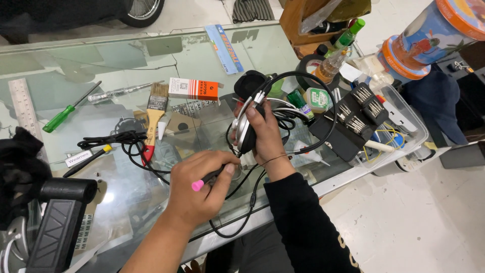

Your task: Attaching a replacement earpad to a headset by tucking the fabric edge into the mounting groove using a small tool.

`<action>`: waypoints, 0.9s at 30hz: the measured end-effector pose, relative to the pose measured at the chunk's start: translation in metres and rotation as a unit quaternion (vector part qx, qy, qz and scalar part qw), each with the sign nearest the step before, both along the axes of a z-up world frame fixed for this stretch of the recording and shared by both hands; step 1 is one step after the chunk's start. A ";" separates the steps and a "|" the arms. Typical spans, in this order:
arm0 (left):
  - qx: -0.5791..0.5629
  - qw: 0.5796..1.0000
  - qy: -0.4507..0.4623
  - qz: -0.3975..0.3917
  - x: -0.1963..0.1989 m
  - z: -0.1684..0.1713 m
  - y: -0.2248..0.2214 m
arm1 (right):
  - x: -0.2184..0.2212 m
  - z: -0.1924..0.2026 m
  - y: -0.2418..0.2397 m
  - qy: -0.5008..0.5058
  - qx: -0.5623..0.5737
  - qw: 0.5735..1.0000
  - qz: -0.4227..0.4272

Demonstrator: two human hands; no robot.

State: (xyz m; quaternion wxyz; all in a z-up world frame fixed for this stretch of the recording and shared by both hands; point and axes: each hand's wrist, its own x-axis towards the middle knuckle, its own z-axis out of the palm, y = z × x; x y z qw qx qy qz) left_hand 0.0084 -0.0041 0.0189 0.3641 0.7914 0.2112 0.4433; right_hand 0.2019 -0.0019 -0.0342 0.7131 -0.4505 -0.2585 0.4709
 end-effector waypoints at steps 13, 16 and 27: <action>-0.021 0.999 -0.009 0.027 0.007 -0.006 0.003 | -0.010 0.001 0.003 -0.069 0.037 0.995 -0.058; -0.025 0.999 -0.017 0.018 0.007 -0.003 0.003 | -0.012 0.004 0.003 -0.068 0.041 0.995 -0.058; 0.024 0.998 -0.046 -0.029 -0.004 0.005 -0.002 | 0.002 0.000 0.001 0.025 -0.065 0.995 -0.071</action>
